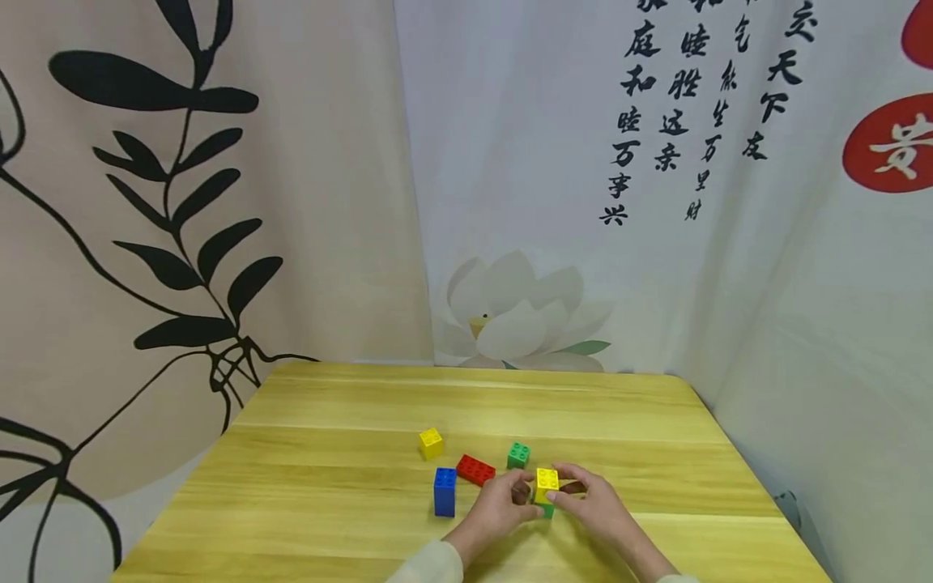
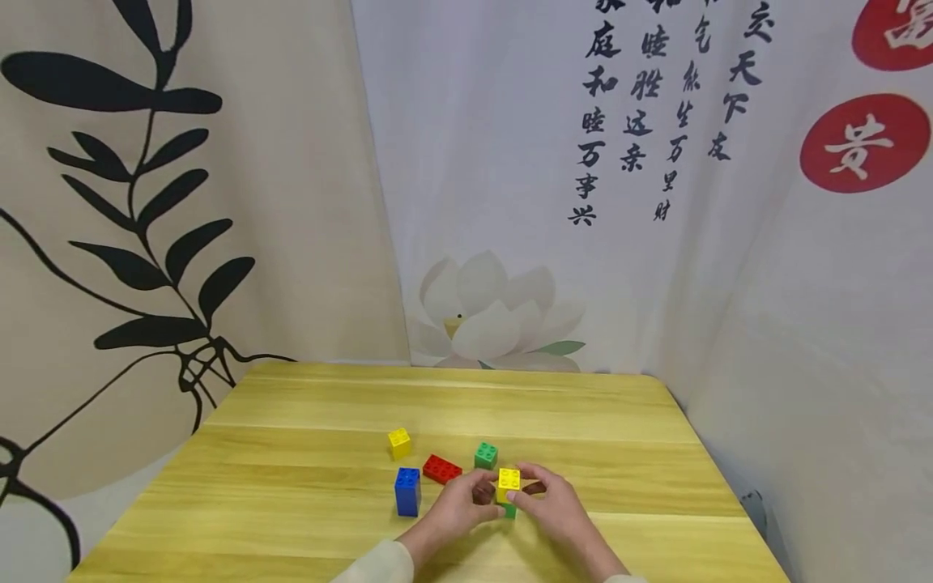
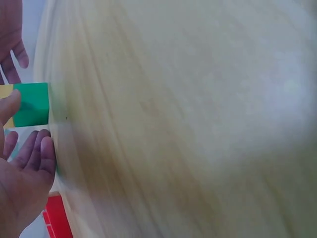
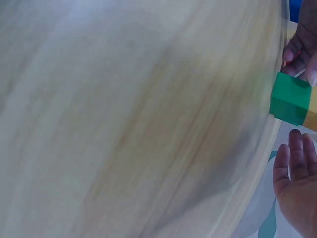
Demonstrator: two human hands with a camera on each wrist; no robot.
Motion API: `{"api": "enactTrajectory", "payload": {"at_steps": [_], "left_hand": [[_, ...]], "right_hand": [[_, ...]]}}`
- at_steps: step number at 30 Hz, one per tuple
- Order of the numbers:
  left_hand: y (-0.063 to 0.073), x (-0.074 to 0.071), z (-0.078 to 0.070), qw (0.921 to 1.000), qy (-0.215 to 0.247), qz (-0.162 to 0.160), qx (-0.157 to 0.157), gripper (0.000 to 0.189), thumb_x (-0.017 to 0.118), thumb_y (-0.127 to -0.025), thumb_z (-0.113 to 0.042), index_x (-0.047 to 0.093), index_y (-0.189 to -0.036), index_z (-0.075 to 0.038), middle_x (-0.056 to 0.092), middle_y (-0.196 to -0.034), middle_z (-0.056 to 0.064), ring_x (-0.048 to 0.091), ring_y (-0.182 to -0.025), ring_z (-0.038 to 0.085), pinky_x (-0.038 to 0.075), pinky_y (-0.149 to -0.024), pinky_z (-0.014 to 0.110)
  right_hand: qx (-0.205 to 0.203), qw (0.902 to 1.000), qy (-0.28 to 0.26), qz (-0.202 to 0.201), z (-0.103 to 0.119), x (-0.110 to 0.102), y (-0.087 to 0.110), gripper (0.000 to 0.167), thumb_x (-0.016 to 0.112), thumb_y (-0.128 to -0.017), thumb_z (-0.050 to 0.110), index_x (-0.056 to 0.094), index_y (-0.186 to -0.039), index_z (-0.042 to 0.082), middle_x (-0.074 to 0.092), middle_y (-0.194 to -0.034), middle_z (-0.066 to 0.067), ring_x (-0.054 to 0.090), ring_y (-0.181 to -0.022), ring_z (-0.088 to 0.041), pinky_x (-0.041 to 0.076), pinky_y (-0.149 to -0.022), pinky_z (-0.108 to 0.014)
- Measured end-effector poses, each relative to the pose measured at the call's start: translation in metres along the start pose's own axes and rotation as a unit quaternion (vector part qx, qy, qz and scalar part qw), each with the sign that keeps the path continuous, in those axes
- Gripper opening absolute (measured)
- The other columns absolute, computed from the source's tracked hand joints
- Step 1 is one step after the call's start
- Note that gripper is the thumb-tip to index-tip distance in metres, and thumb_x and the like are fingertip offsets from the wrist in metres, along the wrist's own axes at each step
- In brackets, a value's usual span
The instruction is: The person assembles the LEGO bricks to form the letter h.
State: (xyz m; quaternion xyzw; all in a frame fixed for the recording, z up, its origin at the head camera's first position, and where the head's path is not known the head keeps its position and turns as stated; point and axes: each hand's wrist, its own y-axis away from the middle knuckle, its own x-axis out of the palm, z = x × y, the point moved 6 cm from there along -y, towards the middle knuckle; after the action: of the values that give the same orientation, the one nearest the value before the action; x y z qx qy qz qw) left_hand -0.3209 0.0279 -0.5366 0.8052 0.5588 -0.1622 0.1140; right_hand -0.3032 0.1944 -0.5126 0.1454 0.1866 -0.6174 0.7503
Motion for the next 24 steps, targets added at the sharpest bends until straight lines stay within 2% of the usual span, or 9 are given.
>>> {"api": "enactTrajectory", "payload": {"at_steps": [6, 10, 14, 19, 24], "left_hand": [[0.003, -0.005, -0.001, 1.0000, 0.007, -0.003, 0.001, 0.052, 0.083, -0.082, -0.016, 0.061, -0.128, -0.005, 0.065, -0.108, 0.005, 0.062, -0.096, 0.023, 0.054, -0.083, 0.045], [0.005, -0.009, -0.007, 0.9998, 0.018, 0.001, -0.004, 0.052, 0.082, -0.083, -0.017, 0.061, -0.129, -0.006, 0.064, -0.109, 0.005, 0.061, -0.096, 0.022, 0.054, -0.081, 0.045], [0.008, -0.013, -0.019, 0.9997, 0.024, 0.008, -0.001, 0.051, 0.081, -0.084, -0.017, 0.061, -0.129, -0.008, 0.064, -0.110, 0.003, 0.061, -0.096, 0.021, 0.054, -0.080, 0.044], [0.008, -0.020, -0.037, 0.9995, 0.024, 0.012, 0.013, 0.048, 0.080, -0.086, -0.020, 0.062, -0.129, -0.013, 0.065, -0.114, 0.003, 0.061, -0.098, 0.021, 0.054, -0.081, 0.043], [0.007, -0.036, -0.056, 0.9990, 0.025, 0.003, 0.037, 0.047, 0.077, -0.089, -0.024, 0.060, -0.131, -0.014, 0.064, -0.116, 0.000, 0.061, -0.101, 0.019, 0.054, -0.083, 0.040]], "right_hand": [[0.009, 0.9992, -0.021, -0.034, 0.008, -0.008, -0.002, 0.054, 0.072, -0.092, 0.030, 0.056, -0.136, 0.002, 0.058, -0.132, -0.018, 0.059, -0.108, -0.026, 0.056, -0.080, -0.037], [0.016, 0.9975, -0.035, -0.059, 0.012, -0.012, -0.002, 0.051, 0.071, -0.093, 0.030, 0.058, -0.136, 0.006, 0.059, -0.133, -0.013, 0.060, -0.109, -0.024, 0.055, -0.082, -0.040], [0.016, 0.9956, -0.037, -0.085, 0.018, -0.016, -0.003, 0.052, 0.071, -0.092, 0.035, 0.059, -0.135, 0.009, 0.060, -0.132, -0.007, 0.060, -0.111, -0.023, 0.054, -0.084, -0.041], [0.000, 0.9939, -0.027, -0.107, 0.027, -0.021, -0.006, 0.058, 0.065, -0.094, 0.046, 0.056, -0.138, 0.010, 0.059, -0.135, -0.009, 0.057, -0.116, -0.024, 0.051, -0.090, -0.045], [-0.014, 0.9910, -0.030, -0.130, 0.038, -0.026, -0.010, 0.058, 0.062, -0.096, 0.047, 0.055, -0.139, 0.009, 0.058, -0.136, -0.011, 0.056, -0.116, -0.025, 0.050, -0.090, -0.041]]}}
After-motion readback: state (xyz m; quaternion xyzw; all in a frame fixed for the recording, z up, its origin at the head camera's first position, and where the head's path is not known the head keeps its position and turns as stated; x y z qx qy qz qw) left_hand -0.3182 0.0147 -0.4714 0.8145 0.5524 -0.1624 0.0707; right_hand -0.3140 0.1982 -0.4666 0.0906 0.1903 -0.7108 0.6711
